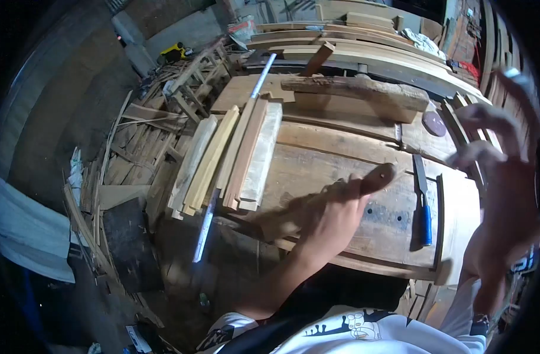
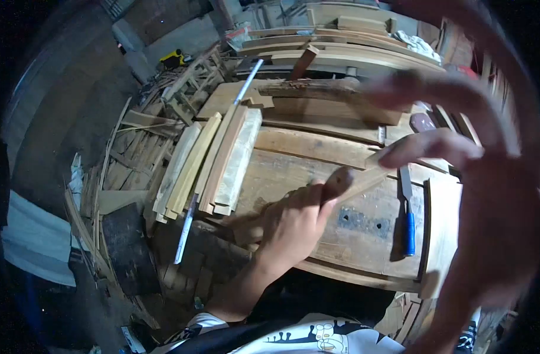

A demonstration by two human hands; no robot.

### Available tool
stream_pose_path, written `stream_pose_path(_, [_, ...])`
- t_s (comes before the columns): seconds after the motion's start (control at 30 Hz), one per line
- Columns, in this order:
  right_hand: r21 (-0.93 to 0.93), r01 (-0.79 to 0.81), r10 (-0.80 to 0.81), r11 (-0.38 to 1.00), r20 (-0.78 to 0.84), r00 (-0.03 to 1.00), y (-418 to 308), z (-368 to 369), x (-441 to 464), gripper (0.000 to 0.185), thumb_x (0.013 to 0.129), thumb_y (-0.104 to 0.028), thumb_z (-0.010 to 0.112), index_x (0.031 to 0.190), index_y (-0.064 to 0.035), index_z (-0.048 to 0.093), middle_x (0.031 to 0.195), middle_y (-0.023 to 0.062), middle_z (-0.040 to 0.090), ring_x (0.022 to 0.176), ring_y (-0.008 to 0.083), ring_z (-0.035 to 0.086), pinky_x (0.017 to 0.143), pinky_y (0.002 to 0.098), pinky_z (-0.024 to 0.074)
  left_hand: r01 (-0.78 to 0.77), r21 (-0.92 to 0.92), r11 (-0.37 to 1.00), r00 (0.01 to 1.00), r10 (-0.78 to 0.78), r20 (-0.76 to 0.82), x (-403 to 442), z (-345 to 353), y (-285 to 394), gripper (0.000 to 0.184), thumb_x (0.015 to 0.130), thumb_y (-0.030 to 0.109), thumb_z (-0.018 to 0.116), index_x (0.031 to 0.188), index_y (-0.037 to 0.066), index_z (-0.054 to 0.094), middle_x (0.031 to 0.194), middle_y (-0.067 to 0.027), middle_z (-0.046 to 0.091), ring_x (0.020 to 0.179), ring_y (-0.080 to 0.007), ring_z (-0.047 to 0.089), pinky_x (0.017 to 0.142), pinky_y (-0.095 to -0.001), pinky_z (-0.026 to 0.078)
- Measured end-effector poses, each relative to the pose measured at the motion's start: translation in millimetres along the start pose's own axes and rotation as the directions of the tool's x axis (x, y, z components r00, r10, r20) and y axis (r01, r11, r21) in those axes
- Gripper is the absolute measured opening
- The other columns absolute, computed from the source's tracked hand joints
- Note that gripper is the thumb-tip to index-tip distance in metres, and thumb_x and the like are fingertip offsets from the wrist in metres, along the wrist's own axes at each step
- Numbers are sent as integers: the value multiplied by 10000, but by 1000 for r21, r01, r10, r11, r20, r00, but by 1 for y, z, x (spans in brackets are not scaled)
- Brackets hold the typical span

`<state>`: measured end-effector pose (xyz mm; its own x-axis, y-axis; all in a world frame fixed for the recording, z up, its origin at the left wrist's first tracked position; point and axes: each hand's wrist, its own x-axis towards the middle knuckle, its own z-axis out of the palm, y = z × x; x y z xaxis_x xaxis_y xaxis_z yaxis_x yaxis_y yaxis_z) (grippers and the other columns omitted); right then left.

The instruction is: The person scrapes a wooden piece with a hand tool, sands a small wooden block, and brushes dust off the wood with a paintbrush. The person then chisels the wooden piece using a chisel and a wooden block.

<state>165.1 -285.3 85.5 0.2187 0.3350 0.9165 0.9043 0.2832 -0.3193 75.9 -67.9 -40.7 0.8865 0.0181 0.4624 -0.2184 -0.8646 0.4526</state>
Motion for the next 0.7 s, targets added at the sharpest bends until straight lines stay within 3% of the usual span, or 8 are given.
stream_pose_path(0.13, [-32, 133, -132, 991, 30, 991, -20, -18, 22, 913, 794, -487, 775, 1469, -12, 384, 1284, 260, 599, 1181, 352, 618, 964, 471, 519, 90, -125, 988, 991, -76, 106, -3, 22, 6, 217, 1022, 245, 598, 1085, 41, 557, 838, -214, 663, 794, -402, 687, 674, -493, 540])
stream_pose_path(0.17, [-47, 162, -161, 986, 33, 986, -24, -19, 23, 921, 796, -493, 774, 1474, -14, 376, 1286, 262, 598, 1180, 353, 618, 957, 469, 523, -46, 13, 999, 999, 46, 9, -1, 11, 4, 246, 1011, 236, 595, 1161, 45, 556, 858, -190, 672, 784, -376, 692, 673, -464, 563])
stream_pose_path(0.37, [-119, 223, -221, 967, 35, 975, -30, -54, 32, 967, 805, -529, 766, 1508, -32, 324, 1297, 278, 590, 1175, 362, 624, 918, 455, 543, -5, -68, 998, 1000, 6, 9, 1, -3, 7, 183, 1019, 264, 605, 1039, 82, 600, 837, -161, 674, 741, -343, 694, 627, -437, 548])
stream_pose_path(0.4, [-133, 243, -239, 961, 49, 970, -32, -61, 34, 975, 806, -535, 764, 1513, -35, 316, 1299, 281, 588, 1174, 363, 624, 912, 453, 546, 50, -32, 998, 996, -47, 71, 0, -6, 8, 279, 1031, 309, 592, 1068, 33, 598, 857, -196, 686, 771, -401, 691, 647, -491, 537])
stream_pose_path(0.47, [-137, 267, -257, 954, 86, 963, -34, -70, 39, 991, 809, -546, 761, 1524, -40, 298, 1302, 286, 586, 1172, 366, 626, 899, 449, 553, 190, -29, 981, 963, -181, 199, -2, -8, 7, 255, 1022, 289, 626, 985, 37, 619, 808, -159, 676, 683, -377, 664, 620, -457, 523])
stream_pose_path(0.53, [-134, 281, -267, 950, 116, 957, -37, -78, 43, 1007, 813, -558, 759, 1536, -46, 281, 1306, 292, 583, 1170, 369, 628, 886, 444, 559, 67, -116, 991, 996, -58, 73, -6, 0, -5, 175, 1001, 215, 662, 957, 51, 620, 734, -110, 645, 621, -272, 651, 582, -377, 504])
stream_pose_path(0.6, [-136, 285, -270, 949, 115, 956, -39, -85, 47, 1022, 816, -570, 756, 1547, -52, 264, 1310, 297, 580, 1168, 372, 629, 873, 439, 566, 79, -128, 989, 996, -72, 51, -1, -15, 11, 237, 1017, 261, 604, 897, 56, 610, 749, -165, 629, 626, -362, 632, 571, -444, 498])
stream_pose_path(0.7, [-144, 286, -275, 947, 92, 957, -44, -96, 65, 1046, 820, -588, 752, 1563, -61, 238, 1315, 305, 576, 1166, 376, 632, 854, 432, 576, 103, -158, 982, 995, -104, 1, -7, -20, 13, 235, 1014, 243, 608, 887, 46, 622, 716, -160, 619, 616, -362, 633, 559, -439, 498])
